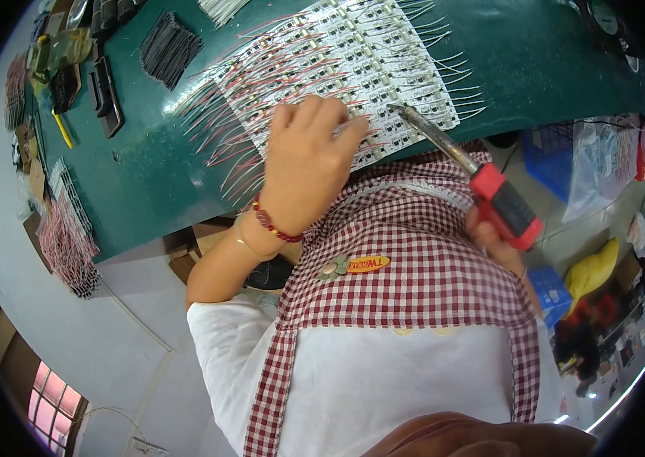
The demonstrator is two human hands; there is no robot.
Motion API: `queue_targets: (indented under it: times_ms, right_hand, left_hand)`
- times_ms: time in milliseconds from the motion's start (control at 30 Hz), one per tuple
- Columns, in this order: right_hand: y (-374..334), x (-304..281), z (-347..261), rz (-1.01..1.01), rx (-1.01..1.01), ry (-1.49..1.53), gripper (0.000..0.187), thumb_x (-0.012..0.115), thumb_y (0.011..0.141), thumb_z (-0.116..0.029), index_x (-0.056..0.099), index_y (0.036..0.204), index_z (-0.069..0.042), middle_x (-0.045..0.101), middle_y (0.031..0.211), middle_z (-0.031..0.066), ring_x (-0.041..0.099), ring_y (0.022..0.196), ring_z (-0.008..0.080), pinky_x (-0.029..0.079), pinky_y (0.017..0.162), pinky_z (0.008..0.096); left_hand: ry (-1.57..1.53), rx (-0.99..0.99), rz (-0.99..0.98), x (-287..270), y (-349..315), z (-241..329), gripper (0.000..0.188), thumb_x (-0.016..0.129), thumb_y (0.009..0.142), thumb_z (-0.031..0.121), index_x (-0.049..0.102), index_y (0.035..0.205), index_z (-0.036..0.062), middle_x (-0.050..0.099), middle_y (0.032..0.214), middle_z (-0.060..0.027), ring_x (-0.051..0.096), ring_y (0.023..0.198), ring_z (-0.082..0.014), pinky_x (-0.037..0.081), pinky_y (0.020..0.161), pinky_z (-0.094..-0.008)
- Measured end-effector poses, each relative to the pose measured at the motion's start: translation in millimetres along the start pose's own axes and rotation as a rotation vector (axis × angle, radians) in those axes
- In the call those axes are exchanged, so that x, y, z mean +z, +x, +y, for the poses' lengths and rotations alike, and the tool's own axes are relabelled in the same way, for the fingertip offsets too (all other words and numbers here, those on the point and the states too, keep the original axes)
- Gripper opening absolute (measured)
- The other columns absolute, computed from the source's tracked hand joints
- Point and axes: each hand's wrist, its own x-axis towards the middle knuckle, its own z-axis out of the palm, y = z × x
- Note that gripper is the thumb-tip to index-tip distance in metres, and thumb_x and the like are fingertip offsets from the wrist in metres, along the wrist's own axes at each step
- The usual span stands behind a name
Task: The person solders wires onto circuit board panels using a soldering gun, positioning and pressing the wires against the boards by hand.
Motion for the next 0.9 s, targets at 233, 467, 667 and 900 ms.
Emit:
queue_targets:
  times_ms: [233,467,667,900]
  right_hand:
    - [26.2,5.1,-31.0,0.089,0.031,0.354,0.033,0.061,0.092,-0.035,0.060,0.097,-0.002,0.053,0.069,0.0026,0.049,0.063,0.0102,0.040,0.056,0.0256]
    - [22.2,13.1,-32.6,0.260,0.023,0.380,0.063,0.067,0.085,-0.045,0.047,0.122,0.002,0.054,0.064,0.0046,0.049,0.052,0.0120,0.041,0.052,0.0254]
    - [27.5,13.3,-32.3,0.281,-0.006,0.357,0.061,0.066,0.086,-0.044,0.047,0.121,0.002,0.051,0.060,0.0037,0.046,0.049,0.0110,0.040,0.051,0.0254]
    - [32.2,13.5,-33.1,0.244,-0.044,0.385,0.058,0.063,0.088,-0.040,0.045,0.124,0.002,0.051,0.060,0.0040,0.046,0.049,0.0109,0.039,0.051,0.0248]
  left_hand:
    - [0.235,-0.110,0.170,-15.8,28.6,-85.8,0.008,0.068,0.076,0.011,0.065,0.084,0.0114,0.058,0.083,-0.0015,0.056,0.084,-0.0229,0.040,0.071,-0.0382]
    - [0.253,-0.184,0.104,-12.7,62.9,-159.2,0.013,0.070,0.076,0.013,0.065,0.088,0.0078,0.060,0.084,-0.0057,0.057,0.085,-0.0283,0.048,0.072,-0.0399]
    - [0.248,-0.173,0.093,-5.5,71.3,-159.1,0.011,0.069,0.078,0.015,0.065,0.084,0.0068,0.061,0.083,-0.0062,0.057,0.085,-0.0280,0.048,0.073,-0.0400]
    - [0.227,-0.192,0.135,3.9,74.9,-166.5,0.009,0.066,0.080,0.015,0.064,0.079,0.0061,0.062,0.081,-0.0062,0.058,0.085,-0.0278,0.048,0.074,-0.0401]
